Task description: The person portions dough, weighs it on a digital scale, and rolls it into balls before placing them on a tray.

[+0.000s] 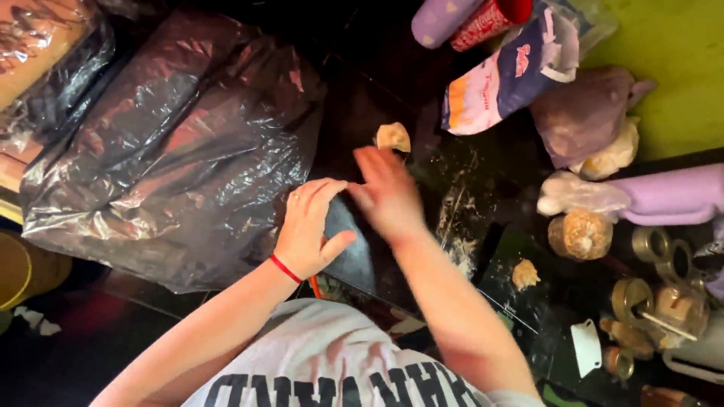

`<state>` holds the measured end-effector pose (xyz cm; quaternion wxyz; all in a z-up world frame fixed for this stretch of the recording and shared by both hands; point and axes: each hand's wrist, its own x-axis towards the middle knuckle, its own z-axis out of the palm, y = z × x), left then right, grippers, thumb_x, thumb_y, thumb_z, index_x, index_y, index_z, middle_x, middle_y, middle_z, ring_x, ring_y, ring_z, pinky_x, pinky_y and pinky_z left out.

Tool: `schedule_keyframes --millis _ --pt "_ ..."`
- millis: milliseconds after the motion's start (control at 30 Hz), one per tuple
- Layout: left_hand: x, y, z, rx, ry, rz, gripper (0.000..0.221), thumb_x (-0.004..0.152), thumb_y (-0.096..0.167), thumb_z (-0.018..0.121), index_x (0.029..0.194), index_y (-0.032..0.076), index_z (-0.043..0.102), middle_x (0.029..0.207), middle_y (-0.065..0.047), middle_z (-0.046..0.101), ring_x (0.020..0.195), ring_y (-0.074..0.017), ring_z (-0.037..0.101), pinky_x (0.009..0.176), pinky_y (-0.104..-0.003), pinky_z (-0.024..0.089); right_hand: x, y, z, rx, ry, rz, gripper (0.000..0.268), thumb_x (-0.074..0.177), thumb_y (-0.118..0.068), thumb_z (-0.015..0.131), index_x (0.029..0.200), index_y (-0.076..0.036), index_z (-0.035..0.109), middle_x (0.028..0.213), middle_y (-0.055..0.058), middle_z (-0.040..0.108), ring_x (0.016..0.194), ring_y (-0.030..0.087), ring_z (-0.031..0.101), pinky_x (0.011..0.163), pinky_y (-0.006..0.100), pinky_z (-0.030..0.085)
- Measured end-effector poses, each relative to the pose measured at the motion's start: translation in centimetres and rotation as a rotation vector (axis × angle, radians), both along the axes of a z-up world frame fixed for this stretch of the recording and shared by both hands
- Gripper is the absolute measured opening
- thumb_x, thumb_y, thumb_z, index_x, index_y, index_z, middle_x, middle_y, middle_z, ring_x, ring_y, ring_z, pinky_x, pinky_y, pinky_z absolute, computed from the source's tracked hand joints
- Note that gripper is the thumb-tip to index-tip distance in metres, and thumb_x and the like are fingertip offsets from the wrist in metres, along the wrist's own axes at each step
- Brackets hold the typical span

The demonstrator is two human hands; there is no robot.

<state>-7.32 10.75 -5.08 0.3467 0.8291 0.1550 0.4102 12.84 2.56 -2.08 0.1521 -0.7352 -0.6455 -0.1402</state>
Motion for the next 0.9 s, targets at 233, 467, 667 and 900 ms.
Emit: schedule_keyframes --millis 233,467,667,900 --pt "-0.1 -0.1 -0.1 -0.04 0.003 -0.014 0.092 0.1 0.083 0.045 0.153 0.009 0.054 0.138 -0.012 0.056 0.134 -0.0321 0.054 0.114 -0.047 0.042 -4.5 -5.9 0.2 0.082 0.238 -0.014 0.013 0.097 -0.034 0.081 0.107 -0.027 0.081 0.125 0.0 0.079 0.125 0.026 0.072 0.111 0.042 0.055" --pt "-0.3 -0.1 0.0 -0.008 0.022 0.0 0.093 0.1 0.083 0.041 0.153 0.007 0.053 0.141 -0.014 0.055 0.137 -0.0333 0.054 0.114 -0.047 0.043 -0.2 -0.2 -1.2 0.041 0.045 0.046 0.058 0.102 -0.054 0.072 0.143 -0.013 0.072 0.135 0.015 0.074 0.128 0.041 0.068 0.118 0.053 0.05" --pt "-0.4 0.2 1.2 -0.095 0.005 0.011 0.08 0.108 0.067 0.045 0.157 0.004 0.05 0.149 -0.019 0.055 0.144 -0.0382 0.052 0.122 -0.051 0.041 -0.2 -7.3 1.1 0.031 0.165 0.042 0.044 0.096 -0.039 0.079 0.136 -0.02 0.076 0.132 0.009 0.076 0.126 0.034 0.07 0.116 0.047 0.052" --pt "0.3 -0.4 1.6 -0.31 0.011 -0.075 0.066 0.114 0.047 0.045 0.166 0.006 0.042 0.166 -0.022 0.044 0.156 -0.0414 0.043 0.13 -0.053 0.037 -3.7 -3.2 -0.3 0.039 0.216 0.105 0.054 0.101 -0.041 0.077 0.147 -0.014 0.069 0.14 0.019 0.072 0.131 0.045 0.066 0.119 0.057 0.048"
